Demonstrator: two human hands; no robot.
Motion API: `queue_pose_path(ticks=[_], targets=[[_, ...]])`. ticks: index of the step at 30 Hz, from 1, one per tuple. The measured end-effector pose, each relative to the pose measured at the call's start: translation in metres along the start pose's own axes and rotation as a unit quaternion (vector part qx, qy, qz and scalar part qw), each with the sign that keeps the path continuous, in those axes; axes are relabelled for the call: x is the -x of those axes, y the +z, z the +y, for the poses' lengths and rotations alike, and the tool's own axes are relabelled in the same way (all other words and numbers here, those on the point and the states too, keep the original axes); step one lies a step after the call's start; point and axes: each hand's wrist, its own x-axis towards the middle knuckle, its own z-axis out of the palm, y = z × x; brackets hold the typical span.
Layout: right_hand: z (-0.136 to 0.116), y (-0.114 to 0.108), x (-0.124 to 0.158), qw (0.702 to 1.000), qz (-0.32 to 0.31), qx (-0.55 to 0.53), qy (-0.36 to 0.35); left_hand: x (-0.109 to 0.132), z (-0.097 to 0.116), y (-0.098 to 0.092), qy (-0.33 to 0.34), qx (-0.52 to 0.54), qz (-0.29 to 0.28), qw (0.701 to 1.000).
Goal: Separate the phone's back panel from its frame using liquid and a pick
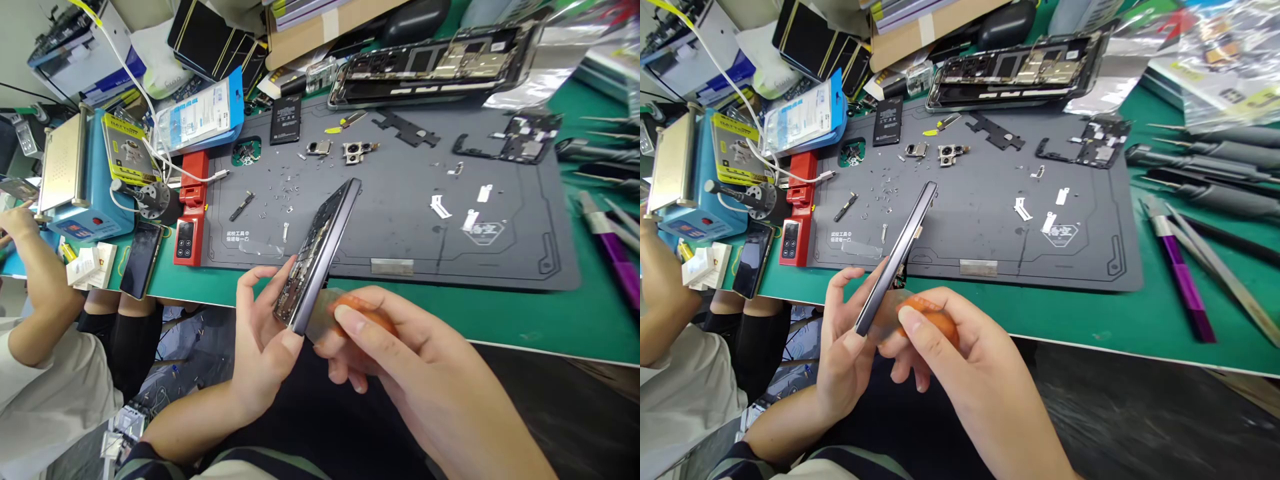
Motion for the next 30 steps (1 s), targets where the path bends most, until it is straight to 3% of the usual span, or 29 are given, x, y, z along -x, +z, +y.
queue_pose_path(ticks=[12, 21, 25, 30], targets=[[-0.005, -0.007, 0.007, 0.999, 0.038, 0.006, 0.001, -0.001, -0.007, -0.001, 0.035, -0.063, -0.002, 0.997], [-0.006, -0.008, 0.006, 0.998, 0.068, -0.015, 0.006, -0.003, -0.006, 0.000, 0.033, -0.031, 0.014, 0.999], [-0.011, -0.003, 0.007, 0.998, 0.061, -0.013, 0.019, -0.004, -0.005, 0.000, 0.024, -0.010, 0.013, 1.000], [-0.018, 0.009, 0.011, 0.993, 0.113, -0.012, 0.034, -0.004, -0.006, 0.000, 0.020, -0.004, 0.003, 1.000]])
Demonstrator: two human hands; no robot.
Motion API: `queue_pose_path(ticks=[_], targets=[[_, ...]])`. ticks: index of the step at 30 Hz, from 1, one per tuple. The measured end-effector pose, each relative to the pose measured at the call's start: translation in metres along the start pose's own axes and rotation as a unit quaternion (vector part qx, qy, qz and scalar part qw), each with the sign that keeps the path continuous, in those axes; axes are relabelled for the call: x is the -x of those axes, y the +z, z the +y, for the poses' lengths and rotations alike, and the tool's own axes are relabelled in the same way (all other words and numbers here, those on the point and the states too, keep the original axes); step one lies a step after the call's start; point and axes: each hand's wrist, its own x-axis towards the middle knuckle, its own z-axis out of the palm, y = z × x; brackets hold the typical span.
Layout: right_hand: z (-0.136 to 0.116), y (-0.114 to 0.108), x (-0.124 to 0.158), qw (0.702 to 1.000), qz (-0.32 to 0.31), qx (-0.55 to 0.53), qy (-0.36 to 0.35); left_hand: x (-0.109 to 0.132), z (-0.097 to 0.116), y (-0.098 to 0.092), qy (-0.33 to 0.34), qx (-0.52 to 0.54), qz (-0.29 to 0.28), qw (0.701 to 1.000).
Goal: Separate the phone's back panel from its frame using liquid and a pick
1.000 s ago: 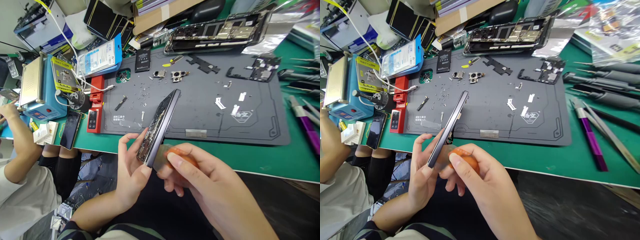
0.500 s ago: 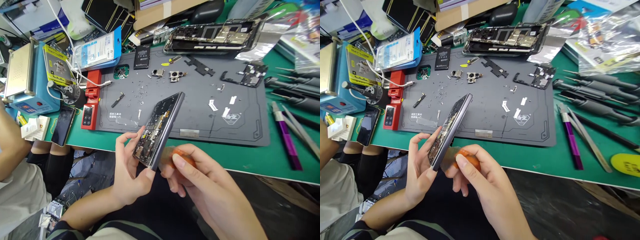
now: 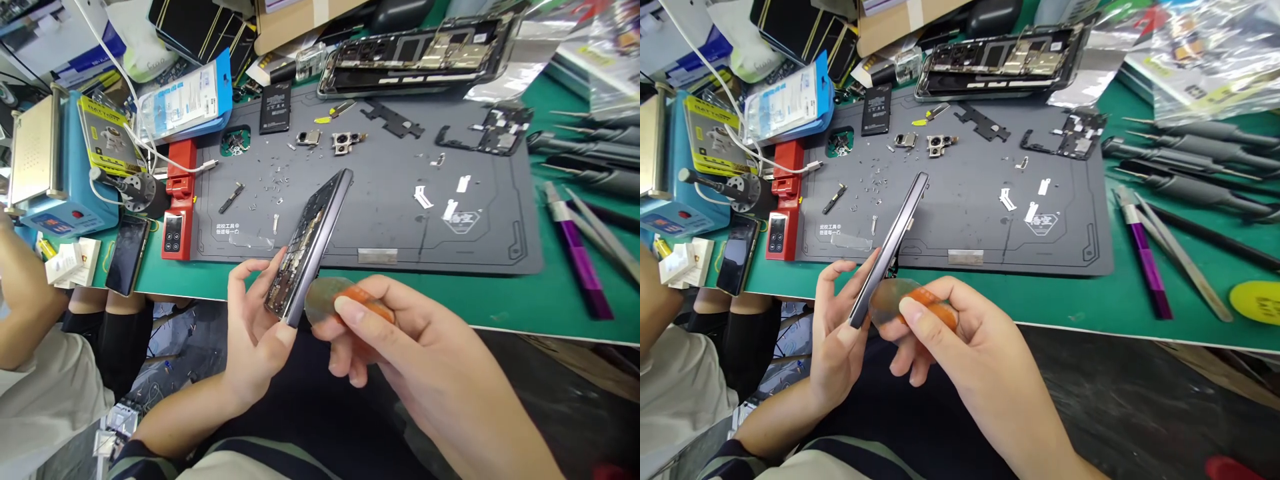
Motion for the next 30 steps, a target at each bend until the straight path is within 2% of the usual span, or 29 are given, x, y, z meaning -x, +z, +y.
queue_pose_path(ticks=[7, 11, 13, 22, 28, 30], targets=[[0.000, -0.003, 0.000, 1.000, 0.012, 0.006, 0.014, 0.001, 0.001, 0.000, 0.001, 0.001, 0.005, 1.000], [0.006, -0.015, -0.006, 0.998, -0.057, 0.022, -0.009, 0.001, 0.000, 0.000, 0.002, -0.001, 0.005, 1.000], [0.007, -0.018, -0.008, 0.997, -0.071, 0.024, -0.015, 0.001, 0.001, 0.001, 0.000, -0.001, 0.009, 1.000], [-0.001, -0.007, 0.001, 1.000, 0.011, 0.002, 0.010, 0.001, 0.000, 0.001, 0.001, -0.005, 0.007, 1.000], [0.012, -0.024, -0.012, 0.996, -0.090, 0.019, -0.017, 0.000, -0.010, -0.006, 0.035, -0.013, -0.027, 0.999], [0.014, -0.026, -0.014, 0.995, -0.098, 0.013, -0.015, 0.000, -0.011, -0.007, 0.036, -0.016, -0.030, 0.999]])
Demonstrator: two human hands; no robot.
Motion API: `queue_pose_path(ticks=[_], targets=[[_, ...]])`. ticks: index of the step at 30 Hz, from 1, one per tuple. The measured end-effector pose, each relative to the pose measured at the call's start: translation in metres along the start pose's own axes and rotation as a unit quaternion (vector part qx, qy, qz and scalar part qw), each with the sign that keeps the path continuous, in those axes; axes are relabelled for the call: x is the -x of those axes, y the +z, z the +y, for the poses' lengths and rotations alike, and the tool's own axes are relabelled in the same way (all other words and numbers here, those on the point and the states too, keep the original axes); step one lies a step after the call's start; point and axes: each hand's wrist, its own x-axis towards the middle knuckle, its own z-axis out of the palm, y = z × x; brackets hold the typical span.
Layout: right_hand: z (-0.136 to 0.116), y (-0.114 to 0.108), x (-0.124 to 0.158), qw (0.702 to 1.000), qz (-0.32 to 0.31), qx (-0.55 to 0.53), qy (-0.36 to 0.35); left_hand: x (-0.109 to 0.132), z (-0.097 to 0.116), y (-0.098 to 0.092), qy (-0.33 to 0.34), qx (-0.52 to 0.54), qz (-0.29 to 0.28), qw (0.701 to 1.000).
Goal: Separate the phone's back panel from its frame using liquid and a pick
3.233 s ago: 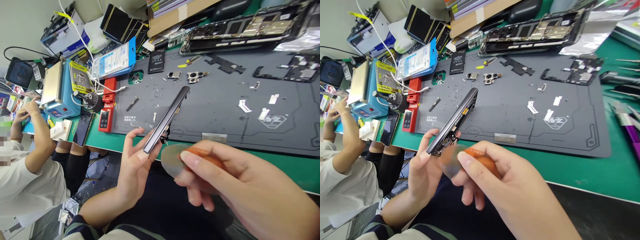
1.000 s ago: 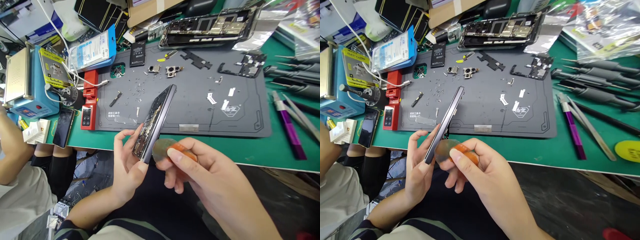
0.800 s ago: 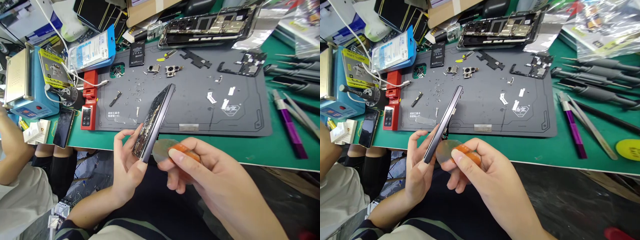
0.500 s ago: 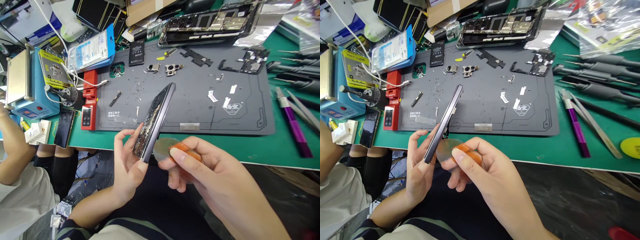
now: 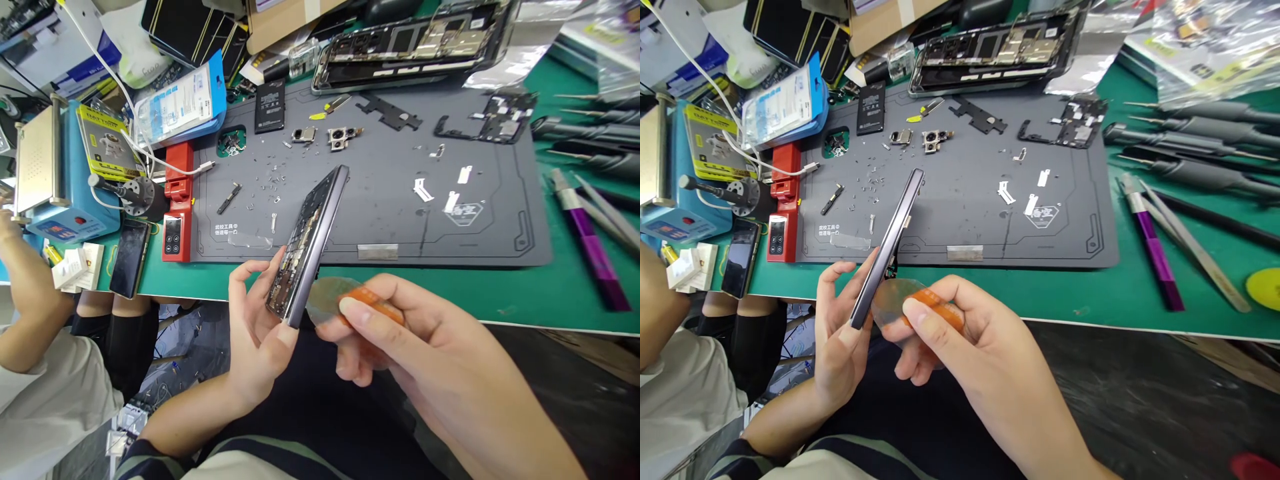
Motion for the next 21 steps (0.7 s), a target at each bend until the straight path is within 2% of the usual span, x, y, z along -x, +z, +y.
queue_pose_path(ticks=[3, 6, 11, 16, 21], targets=[[-0.002, 0.003, 0.002, 1.000, 0.003, -0.005, 0.006, 0.000, 0.000, 0.000, 0.003, -0.011, 0.001, 1.000], [-0.002, 0.007, 0.005, 0.999, 0.045, -0.021, 0.015, 0.001, -0.001, 0.000, 0.012, -0.017, 0.001, 1.000], [0.006, 0.008, 0.002, 0.999, 0.030, -0.031, -0.030, 0.003, -0.003, 0.001, 0.032, -0.044, -0.004, 0.999], [0.009, 0.011, -0.002, 0.993, 0.094, -0.036, -0.065, 0.005, -0.006, 0.002, 0.057, -0.063, -0.014, 0.996], [0.011, 0.010, -0.002, 0.992, 0.104, -0.049, -0.052, 0.005, -0.010, 0.003, 0.084, -0.070, -0.023, 0.994]])
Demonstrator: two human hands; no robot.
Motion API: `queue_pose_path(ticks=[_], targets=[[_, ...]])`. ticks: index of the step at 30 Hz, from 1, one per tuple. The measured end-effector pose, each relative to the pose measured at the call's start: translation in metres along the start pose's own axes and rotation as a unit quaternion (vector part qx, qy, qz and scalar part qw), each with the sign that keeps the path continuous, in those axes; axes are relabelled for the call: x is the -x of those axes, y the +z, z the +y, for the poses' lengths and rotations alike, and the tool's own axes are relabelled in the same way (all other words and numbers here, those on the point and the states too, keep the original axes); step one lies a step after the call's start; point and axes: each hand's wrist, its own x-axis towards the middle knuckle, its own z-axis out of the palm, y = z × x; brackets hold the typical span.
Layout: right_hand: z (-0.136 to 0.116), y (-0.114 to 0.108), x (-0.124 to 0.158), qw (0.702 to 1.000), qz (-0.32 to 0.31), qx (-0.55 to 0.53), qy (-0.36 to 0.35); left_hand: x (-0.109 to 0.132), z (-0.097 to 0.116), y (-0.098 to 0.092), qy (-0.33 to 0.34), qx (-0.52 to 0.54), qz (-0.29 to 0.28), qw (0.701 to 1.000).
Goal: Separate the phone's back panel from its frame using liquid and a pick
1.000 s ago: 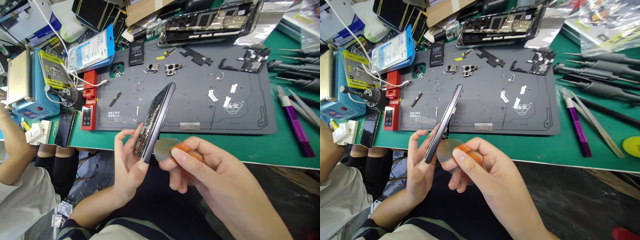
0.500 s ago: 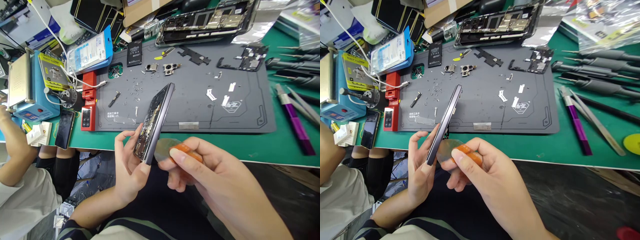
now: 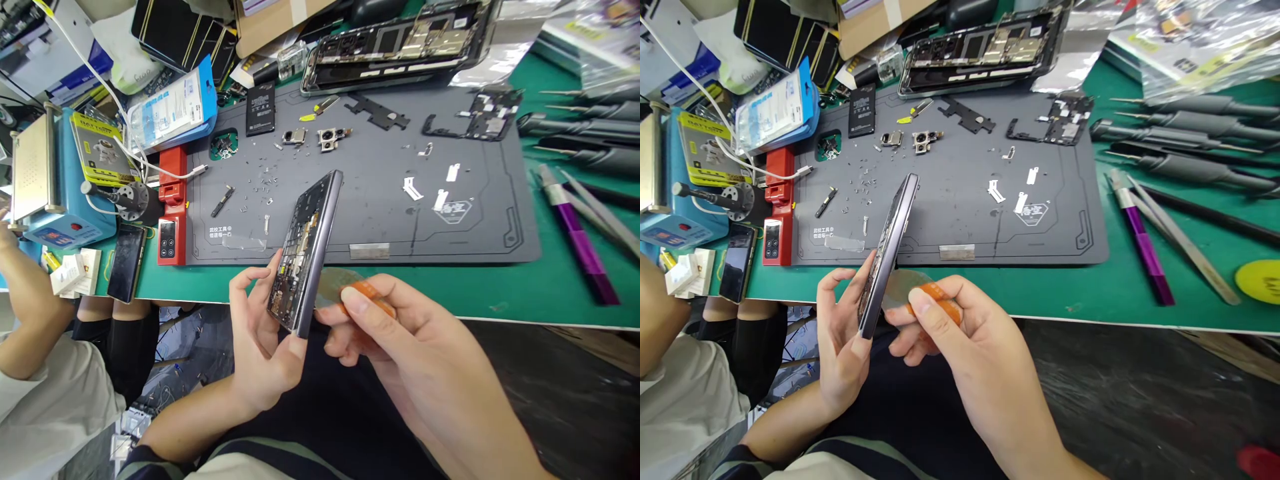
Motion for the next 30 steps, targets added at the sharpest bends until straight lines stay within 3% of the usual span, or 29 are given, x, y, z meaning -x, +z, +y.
queue_pose_path(ticks=[10, 21, 30], targets=[[-0.005, -0.001, -0.010, 0.998, 0.027, -0.047, -0.038, 0.004, -0.001, -0.001, -0.008, -0.043, -0.005, 0.999], [0.000, -0.007, 0.008, 1.000, -0.007, -0.010, 0.025, 0.003, -0.001, 0.000, -0.001, -0.037, -0.004, 0.999], [0.000, -0.003, -0.003, 0.999, 0.002, -0.030, 0.035, 0.000, 0.002, -0.001, -0.004, -0.073, -0.016, 0.997]])
